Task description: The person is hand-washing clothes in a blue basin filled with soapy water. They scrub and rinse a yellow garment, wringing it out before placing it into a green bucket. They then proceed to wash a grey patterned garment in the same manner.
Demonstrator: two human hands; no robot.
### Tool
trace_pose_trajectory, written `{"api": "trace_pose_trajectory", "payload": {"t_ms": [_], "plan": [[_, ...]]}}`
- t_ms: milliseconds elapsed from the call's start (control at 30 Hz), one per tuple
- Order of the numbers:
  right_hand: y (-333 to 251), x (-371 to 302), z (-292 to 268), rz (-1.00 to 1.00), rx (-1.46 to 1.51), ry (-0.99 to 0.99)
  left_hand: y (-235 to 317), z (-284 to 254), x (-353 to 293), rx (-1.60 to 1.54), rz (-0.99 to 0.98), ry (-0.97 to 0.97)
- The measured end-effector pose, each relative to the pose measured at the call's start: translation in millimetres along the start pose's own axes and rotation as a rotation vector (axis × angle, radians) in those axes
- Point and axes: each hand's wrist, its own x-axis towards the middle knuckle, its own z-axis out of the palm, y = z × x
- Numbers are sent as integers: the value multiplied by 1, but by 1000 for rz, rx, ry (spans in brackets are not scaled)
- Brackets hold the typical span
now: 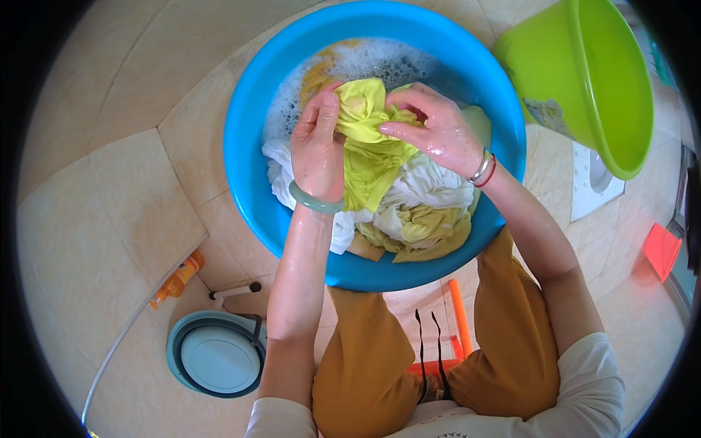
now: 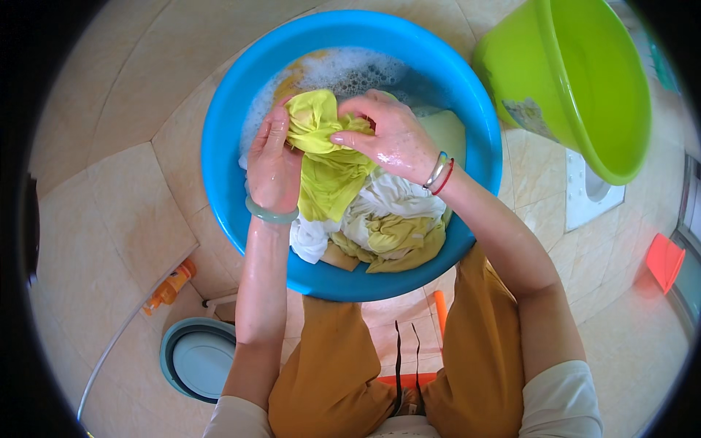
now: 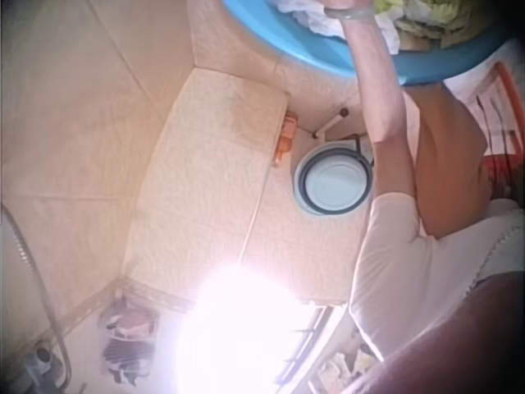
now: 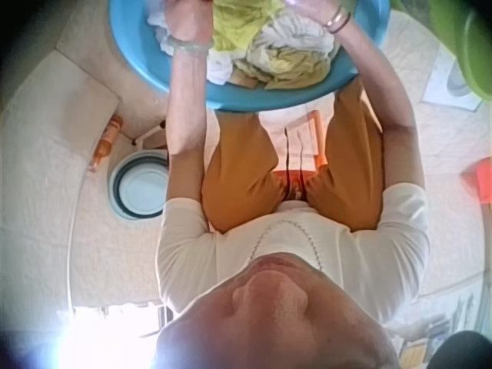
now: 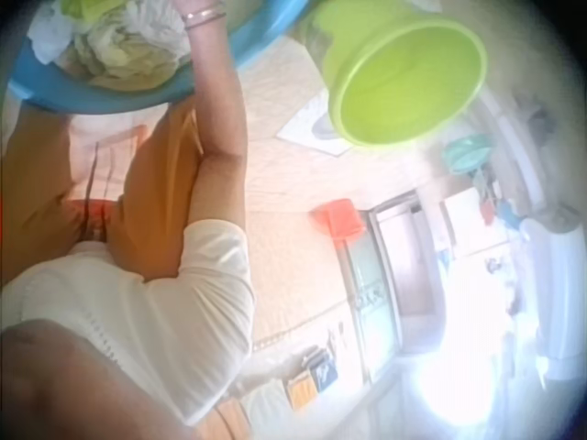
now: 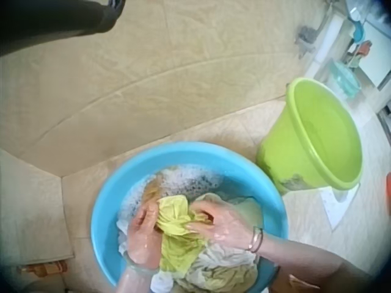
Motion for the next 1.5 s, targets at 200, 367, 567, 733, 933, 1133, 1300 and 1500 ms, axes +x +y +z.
{"api": "trace_pose_trajectory", "payload": {"t_ms": [200, 367, 567, 733, 933, 1133, 1300, 1500], "plan": [[-11, 7, 11, 163, 226, 190, -4, -9, 18, -40, -67, 106], [-62, 6, 56, -440, -218, 117, -49, -44, 37, -368, -50, -257], [38, 48, 45, 101, -254, 99, -60, 29, -2, 4, -367, 306], [-38, 8, 77, -229, -223, 152, -92, -56, 24, -132, -49, -70], [11, 37, 55, -139, -539, -30, -72, 10, 11, -293, -351, 357], [16, 26, 57, -121, -415, 234, -78, -5, 5, -112, -292, 127], [-35, 2, 91, -324, -391, 212, -79, -65, 21, -457, -174, -209], [40, 43, 52, 48, -369, 182, -73, 18, -1, -81, -444, 393]]}}
